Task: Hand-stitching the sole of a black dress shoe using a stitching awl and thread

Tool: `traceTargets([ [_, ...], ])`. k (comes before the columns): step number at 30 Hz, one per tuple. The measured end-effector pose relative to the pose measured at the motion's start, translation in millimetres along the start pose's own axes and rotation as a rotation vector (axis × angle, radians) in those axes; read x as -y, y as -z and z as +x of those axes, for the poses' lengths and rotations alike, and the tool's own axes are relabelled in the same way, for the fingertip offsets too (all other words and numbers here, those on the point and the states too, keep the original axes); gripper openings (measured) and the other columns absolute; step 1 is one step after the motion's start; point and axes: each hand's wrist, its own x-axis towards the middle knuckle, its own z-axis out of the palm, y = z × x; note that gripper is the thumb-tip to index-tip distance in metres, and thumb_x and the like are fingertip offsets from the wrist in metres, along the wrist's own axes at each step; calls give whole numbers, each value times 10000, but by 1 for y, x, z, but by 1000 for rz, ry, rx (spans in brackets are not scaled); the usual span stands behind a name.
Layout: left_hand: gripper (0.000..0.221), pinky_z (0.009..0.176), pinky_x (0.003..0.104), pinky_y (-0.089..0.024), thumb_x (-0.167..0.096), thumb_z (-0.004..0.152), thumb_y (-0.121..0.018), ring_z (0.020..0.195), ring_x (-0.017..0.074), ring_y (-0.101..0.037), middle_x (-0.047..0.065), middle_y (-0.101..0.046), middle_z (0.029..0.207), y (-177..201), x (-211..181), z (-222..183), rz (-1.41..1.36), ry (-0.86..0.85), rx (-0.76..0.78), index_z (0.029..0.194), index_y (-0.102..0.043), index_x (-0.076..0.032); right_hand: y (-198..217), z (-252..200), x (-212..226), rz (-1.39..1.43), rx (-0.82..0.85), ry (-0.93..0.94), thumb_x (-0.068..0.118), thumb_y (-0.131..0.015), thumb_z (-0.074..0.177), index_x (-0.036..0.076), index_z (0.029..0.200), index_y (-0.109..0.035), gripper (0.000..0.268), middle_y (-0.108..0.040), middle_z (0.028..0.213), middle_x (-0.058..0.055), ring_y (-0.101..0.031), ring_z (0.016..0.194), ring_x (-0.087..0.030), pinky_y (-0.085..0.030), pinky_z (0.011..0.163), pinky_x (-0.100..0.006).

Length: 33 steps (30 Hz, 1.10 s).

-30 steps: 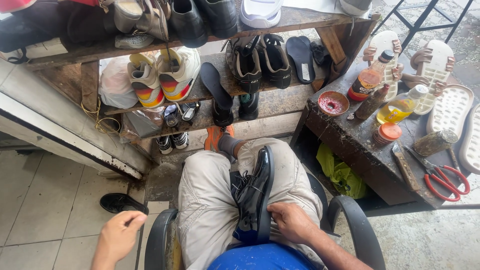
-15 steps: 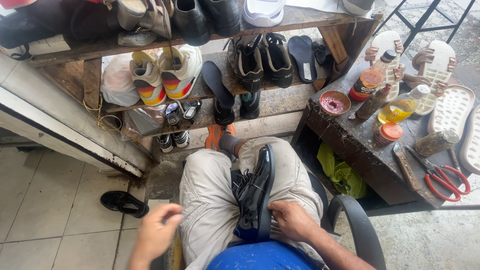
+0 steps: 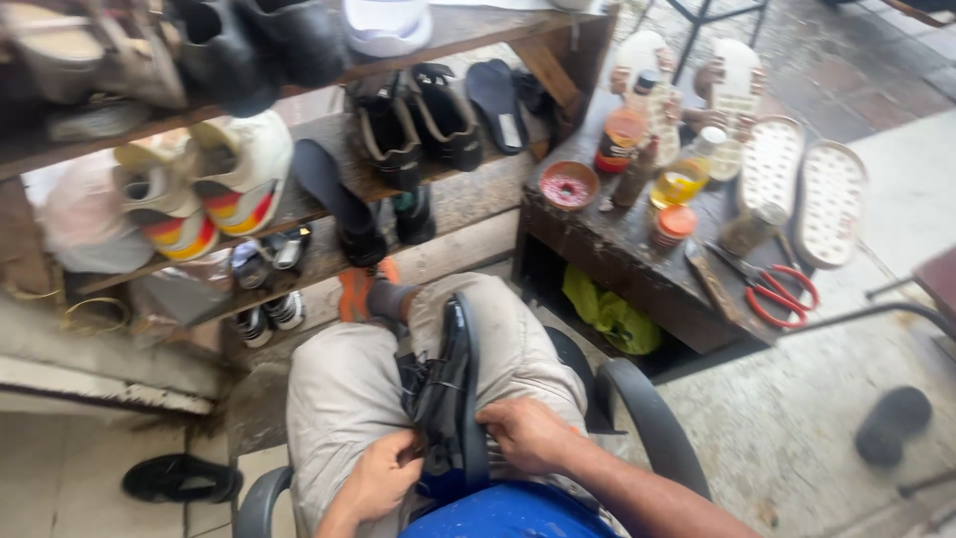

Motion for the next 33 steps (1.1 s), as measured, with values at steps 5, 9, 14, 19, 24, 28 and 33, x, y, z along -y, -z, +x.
traceTargets([
  [5, 87, 595, 248, -429, -104, 774, -782, 594, 76, -464, -67, -501, 612, 3, -2, -3, -85, 52, -174, 827, -792, -172, 7, -1, 10, 17, 32, 8, 119, -482, 861, 140, 886, -652, 173, -731, 820, -70, -673, 767, -331, -472, 646, -451],
  [9, 170, 660, 283, -479, -308, 890, -652, 708, 43, -554, -60, -686, 709, 9, -25, -3, 54, 143, 74, 822, -708, -162, -2, -1, 2, -1, 4, 35, 125, -485, 838, 146, 931, -666, 204, -742, 859, -64, -683, 808, -342, -483, 656, -465],
  [14, 240, 807, 286, -513, -366, 911, -606, 854, 112, -722, -54, -808, 895, 37, -26, -20, 252, 241, 147, 828, -754, -196, -3, 0, 2, -8, 2, 40, 133, -487, 831, 156, 875, -626, 148, -719, 827, -56, -663, 794, -343, -463, 640, -468],
  [19, 207, 921, 157, -433, -360, 798, -808, 990, 10, -702, -167, -748, 1060, 84, 24, -63, 164, 525, -306, 934, -936, -270, -5, 1, -2, 1, 7, 31, 154, -484, 888, 160, 943, -669, 194, -735, 858, -37, -680, 819, -330, -476, 648, -462],
  [24, 95, 881, 356, -551, 15, 838, -746, 888, 298, -718, 208, -740, 931, 81, 123, -83, -548, -49, -638, 863, -787, 97, -3, 0, 3, 4, 7, 37, 118, -486, 845, 147, 909, -650, 178, -728, 833, -49, -676, 794, -330, -476, 645, -456],
  [28, 203, 1077, 681, -457, 42, 997, -533, 1112, 607, -646, 422, -686, 1143, 71, 81, -68, -1326, -489, -367, 1040, -717, 115, -4, 0, 1, 0, -23, 59, 125, -505, 871, 144, 888, -636, 133, -723, 839, -70, -674, 817, -355, -472, 675, -461],
  [33, 150, 1082, 595, -431, -105, 997, -643, 1054, 406, -621, 191, -687, 1102, 52, -8, -49, -1669, -534, -202, 1056, -751, -20, -2, 1, 3, 7, 1, 35, 110, -498, 854, 151, 866, -639, 148, -729, 830, -37, -677, 797, -316, -474, 663, -437],
])
